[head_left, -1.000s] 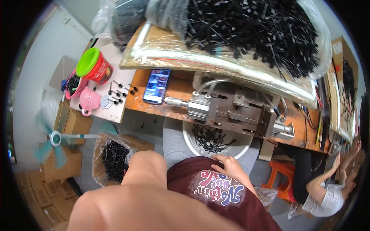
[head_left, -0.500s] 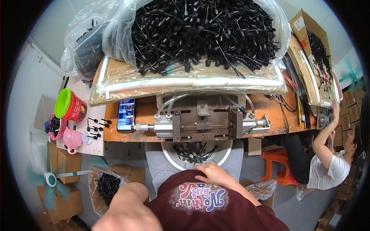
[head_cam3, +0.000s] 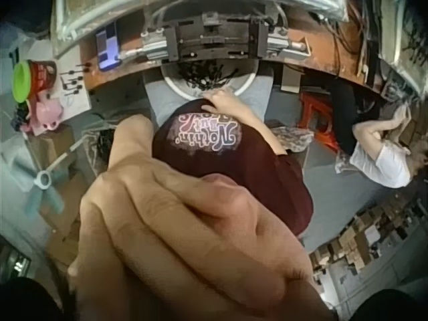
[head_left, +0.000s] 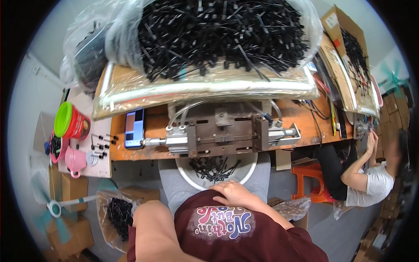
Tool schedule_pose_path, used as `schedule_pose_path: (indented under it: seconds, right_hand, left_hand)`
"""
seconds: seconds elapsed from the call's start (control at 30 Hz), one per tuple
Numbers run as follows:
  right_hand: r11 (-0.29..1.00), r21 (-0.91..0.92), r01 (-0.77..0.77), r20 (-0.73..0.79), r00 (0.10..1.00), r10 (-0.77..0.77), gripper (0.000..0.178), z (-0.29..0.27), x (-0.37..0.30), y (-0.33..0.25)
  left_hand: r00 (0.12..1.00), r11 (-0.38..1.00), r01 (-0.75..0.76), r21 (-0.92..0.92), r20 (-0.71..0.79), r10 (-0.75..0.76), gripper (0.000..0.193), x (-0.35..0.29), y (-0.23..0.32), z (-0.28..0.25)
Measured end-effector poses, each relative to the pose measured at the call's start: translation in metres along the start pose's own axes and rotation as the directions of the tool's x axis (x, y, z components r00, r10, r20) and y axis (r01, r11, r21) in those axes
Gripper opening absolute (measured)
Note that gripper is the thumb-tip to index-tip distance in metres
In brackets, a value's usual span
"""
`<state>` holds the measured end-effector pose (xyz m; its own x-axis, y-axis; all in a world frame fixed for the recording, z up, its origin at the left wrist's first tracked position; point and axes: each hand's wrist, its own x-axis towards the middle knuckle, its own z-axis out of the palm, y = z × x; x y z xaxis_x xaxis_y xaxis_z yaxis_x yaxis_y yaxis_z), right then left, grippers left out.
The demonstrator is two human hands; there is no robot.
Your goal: The user is manually assembling small black plastic components using a workbench-mounted jig.
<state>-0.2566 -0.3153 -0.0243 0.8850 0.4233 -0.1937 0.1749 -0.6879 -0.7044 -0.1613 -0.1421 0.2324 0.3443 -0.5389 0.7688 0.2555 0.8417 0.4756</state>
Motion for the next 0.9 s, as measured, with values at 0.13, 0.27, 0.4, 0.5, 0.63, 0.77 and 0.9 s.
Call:
schedule_pose_path:
  seconds: [0.13, 0.27, 0.4, 0.5, 0.63, 0.77, 0.9]
  right_hand:
    - [0.998, 0.058, -0.040, 0.069, 0.997, 0.036, 0.040, 0.003, 0.003, 0.003]
    - [0.998, 0.009, -0.056, 0.054, 0.997, 0.055, 0.038, -0.004, -0.001, 0.007]
    - [0.999, 0.022, -0.037, -0.024, 0.999, 0.038, 0.037, 0.000, -0.007, 0.015]
    - [0.997, -0.033, -0.063, 0.017, 0.998, 0.063, 0.038, -0.006, -0.005, 0.004]
    - [0.999, -0.029, -0.041, -0.038, 0.998, 0.040, 0.037, 0.000, -0.006, 0.001]
    - [0.997, -0.055, -0.050, -0.021, 0.999, 0.049, 0.036, -0.006, -0.006, -0.002]
    - [0.998, -0.057, -0.035, -0.032, 0.999, 0.033, 0.035, -0.001, -0.004, 0.001]
  left_hand:
    - [0.997, 0.997, -0.073, -0.032, 0.030, 0.074, 0.019, -0.005, 0.009, -0.001]
    - [0.969, 0.957, -0.228, 0.177, 0.132, 0.207, 0.021, -0.003, 0.010, -0.011]
    - [0.958, 0.861, -0.286, 0.420, 0.146, 0.247, 0.019, -0.021, 0.023, -0.021]
    - [0.687, 0.563, -0.455, 0.690, -0.130, 0.714, 0.010, -0.017, -0.007, -0.001]
    - [0.671, 0.579, -0.492, 0.650, -0.141, 0.728, 0.024, -0.005, 0.001, 0.020]
    - [0.550, 0.373, -0.656, 0.656, 0.077, 0.832, 0.029, 0.006, -0.001, 0.013]
    - [0.344, 0.169, -0.810, 0.561, 0.222, 0.912, 0.027, 0.019, 0.009, 0.017]
